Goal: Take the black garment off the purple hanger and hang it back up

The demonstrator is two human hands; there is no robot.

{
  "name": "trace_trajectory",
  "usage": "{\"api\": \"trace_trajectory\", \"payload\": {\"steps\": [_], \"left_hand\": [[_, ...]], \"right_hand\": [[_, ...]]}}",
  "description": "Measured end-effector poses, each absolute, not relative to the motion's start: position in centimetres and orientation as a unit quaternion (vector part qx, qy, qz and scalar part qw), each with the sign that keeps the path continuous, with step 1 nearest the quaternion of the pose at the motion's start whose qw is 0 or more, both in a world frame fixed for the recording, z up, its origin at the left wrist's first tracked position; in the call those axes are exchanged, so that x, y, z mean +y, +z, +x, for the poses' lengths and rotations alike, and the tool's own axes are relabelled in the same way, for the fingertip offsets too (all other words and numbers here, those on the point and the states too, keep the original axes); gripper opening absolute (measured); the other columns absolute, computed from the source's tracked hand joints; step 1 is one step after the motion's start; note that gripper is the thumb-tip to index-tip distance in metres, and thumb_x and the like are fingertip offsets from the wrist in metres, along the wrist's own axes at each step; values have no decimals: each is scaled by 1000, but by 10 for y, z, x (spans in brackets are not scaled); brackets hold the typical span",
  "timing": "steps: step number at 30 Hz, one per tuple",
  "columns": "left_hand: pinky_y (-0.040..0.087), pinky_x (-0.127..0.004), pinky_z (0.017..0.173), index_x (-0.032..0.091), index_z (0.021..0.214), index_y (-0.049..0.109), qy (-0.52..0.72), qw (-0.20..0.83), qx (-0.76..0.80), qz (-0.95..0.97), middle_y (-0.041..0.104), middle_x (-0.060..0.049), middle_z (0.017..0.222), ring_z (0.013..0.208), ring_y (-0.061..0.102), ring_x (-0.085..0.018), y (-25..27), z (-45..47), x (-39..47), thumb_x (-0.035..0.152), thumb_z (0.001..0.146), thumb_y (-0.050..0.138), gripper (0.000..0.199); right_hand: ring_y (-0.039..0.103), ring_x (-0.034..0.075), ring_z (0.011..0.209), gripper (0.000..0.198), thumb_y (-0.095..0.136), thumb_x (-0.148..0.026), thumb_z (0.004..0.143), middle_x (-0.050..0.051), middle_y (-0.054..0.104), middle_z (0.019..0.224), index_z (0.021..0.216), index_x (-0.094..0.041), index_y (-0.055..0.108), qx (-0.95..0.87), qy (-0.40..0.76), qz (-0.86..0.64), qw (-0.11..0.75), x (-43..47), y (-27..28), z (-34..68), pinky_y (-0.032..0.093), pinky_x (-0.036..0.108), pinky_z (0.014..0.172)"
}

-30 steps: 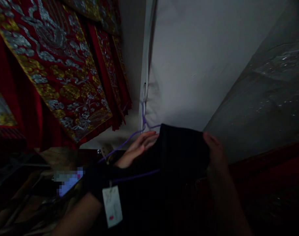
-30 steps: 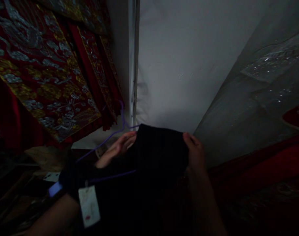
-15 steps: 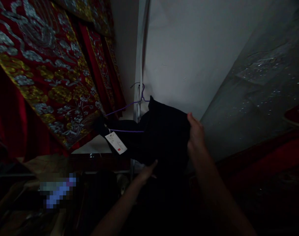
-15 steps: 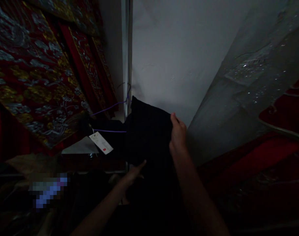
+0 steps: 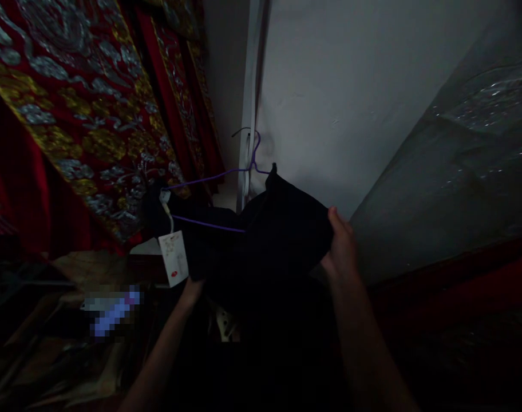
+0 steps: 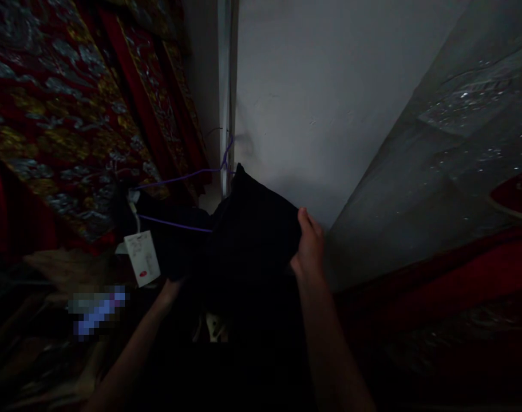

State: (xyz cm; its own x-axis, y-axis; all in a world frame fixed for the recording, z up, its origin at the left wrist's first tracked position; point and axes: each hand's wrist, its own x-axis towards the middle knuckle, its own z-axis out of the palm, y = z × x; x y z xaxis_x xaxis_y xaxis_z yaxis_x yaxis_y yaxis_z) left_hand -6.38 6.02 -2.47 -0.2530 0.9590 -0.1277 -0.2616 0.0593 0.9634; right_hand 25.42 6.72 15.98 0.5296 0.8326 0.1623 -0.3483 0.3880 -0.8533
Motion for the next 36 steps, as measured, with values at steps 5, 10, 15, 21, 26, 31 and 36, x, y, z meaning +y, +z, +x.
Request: {"api": "trace_trajectory", "payload": {"steps": [5,10,15,21,26,31,36], "left_hand": [[54,-50,100,21,118,61,632,420,559,334,67,-13,122,111,67,-32,-45,-55,7,37,60,89,66],[52,-36,98,23,133,52,701,216,512,447,61,-12,130,116,63,-25,27,-59,16,45,85,72,57],[50,-28,73,16,96,68,677,152,524,495,69,-5,87,80,62,-18,90,-59,28,46,95,57,32],[41,-23,60,18,75,58,747,38,478,461,54,3,68,63,50,-12,120,-37,33,39,89,69,27],[44,-23,60,19,80,60,667,193,444,566,63,0,71,65,60,-15,111,-6,67,44,93,62,29],[50,-30,79,18,96,68,607,133,522,583,75,-9,94,89,70,-24,76,-9,88,49,100,47,37],[45,-31,66,21,77,66,411,94,644,639,72,-10,75,73,69,-27,80,-52,86,57,98,43,48]], "right_hand": [[72,27,103,37,79,-55,78,6,78,100,94,-22,74,-308,332,-419,787,71,135,259,61,42,90],[73,27,103,38,76,-58,79,6,77,105,97,-24,74,-347,369,-409,760,78,128,269,61,44,90],[69,28,113,42,75,-60,79,6,76,113,101,-24,73,-360,378,-412,747,79,125,266,57,47,98],[65,26,121,43,77,-60,76,5,75,118,101,-25,74,-346,356,-414,763,78,123,258,50,47,109],[66,26,121,47,75,-60,78,6,74,119,106,-22,73,-351,348,-413,765,82,118,257,50,48,109],[68,26,115,43,77,-58,77,6,75,111,100,-23,73,-335,326,-412,782,82,119,259,51,46,107],[70,26,104,40,78,-59,76,4,75,97,90,-23,71,-354,311,-400,786,79,127,265,56,45,98]]}}
